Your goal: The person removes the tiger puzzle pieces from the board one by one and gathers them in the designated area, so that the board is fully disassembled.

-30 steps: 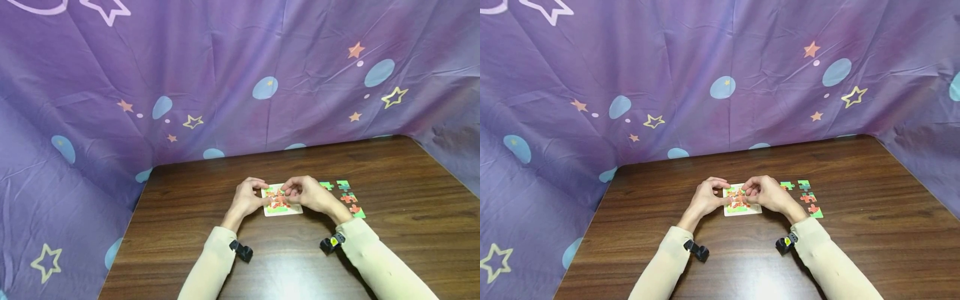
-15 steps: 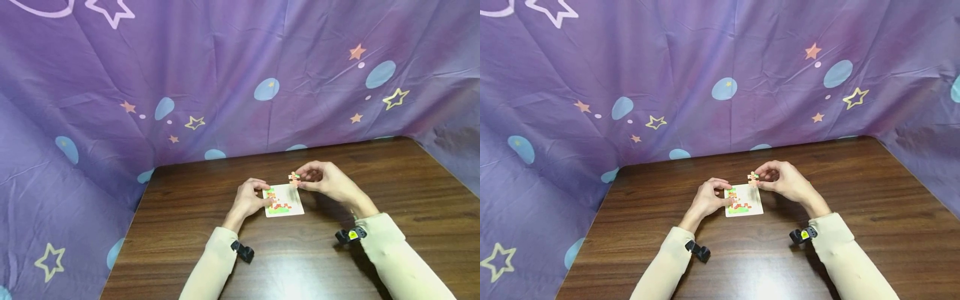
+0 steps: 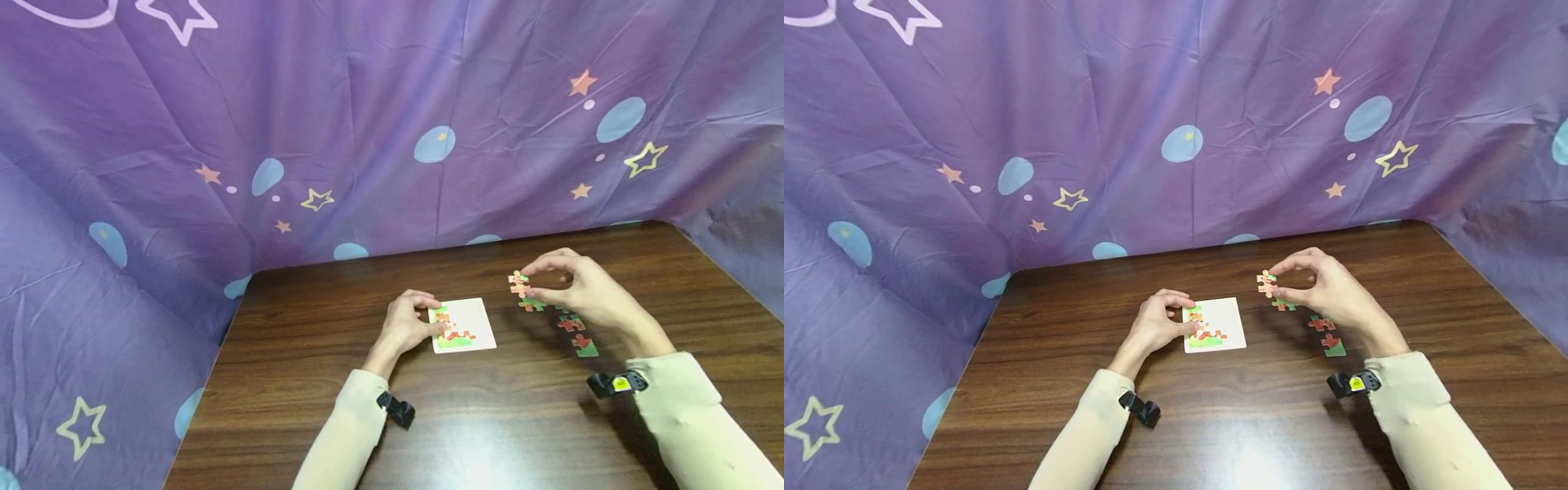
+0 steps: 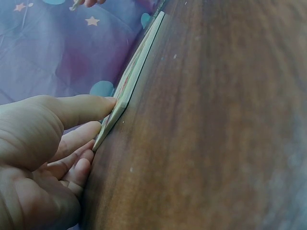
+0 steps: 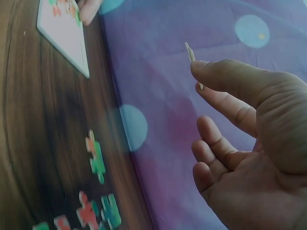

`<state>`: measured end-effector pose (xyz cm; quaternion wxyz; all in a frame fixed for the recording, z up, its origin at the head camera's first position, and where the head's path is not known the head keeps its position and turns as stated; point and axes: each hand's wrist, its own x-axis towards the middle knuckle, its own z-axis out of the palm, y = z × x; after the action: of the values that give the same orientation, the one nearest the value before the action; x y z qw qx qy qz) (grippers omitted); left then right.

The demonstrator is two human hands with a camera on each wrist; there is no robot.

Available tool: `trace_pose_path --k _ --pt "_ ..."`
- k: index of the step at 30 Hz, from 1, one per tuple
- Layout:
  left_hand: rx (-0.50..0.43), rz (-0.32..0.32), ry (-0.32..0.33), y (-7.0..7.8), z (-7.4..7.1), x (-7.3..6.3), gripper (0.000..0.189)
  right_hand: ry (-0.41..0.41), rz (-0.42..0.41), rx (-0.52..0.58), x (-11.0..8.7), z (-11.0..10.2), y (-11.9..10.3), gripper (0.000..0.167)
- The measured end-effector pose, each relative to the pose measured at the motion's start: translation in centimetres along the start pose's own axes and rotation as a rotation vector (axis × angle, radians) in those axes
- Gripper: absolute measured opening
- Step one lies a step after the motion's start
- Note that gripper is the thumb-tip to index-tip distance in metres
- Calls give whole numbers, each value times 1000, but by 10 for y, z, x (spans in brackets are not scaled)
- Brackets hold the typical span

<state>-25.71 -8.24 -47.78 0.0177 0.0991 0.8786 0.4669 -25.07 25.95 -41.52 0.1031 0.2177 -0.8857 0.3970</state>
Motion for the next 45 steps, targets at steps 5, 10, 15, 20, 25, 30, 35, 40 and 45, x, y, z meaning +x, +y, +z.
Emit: trace_pose_path --k 5,10,15,20,25,30,35,40,45 --pt "1 0 1 0 0 -1 37 5 10 -3 -13 -9 9 31" --pt "5 10 4 -1 1 0 37 -27 117 49 -28 -12 17 33" --pt "3 8 6 0 0 -1 36 -82 208 81 -38 -12 27 37" --pt "12 10 2 -3 -2 -2 36 -115 164 80 -44 -5 42 35" --pt "16 11 5 -3 -3 -2 36 -148 163 53 -48 1 52 36" --pt "3 27 7 -1 -1 -1 37 -190 190 36 -50 1 55 36" --pt "-5 41 9 0 1 -3 37 -196 168 29 -53 5 56 33" --pt "0 53 13 -2 0 -2 37 -177 139 31 -51 8 58 33" --pt "19 48 10 -2 1 -1 37 -170 132 14 -51 10 59 33"
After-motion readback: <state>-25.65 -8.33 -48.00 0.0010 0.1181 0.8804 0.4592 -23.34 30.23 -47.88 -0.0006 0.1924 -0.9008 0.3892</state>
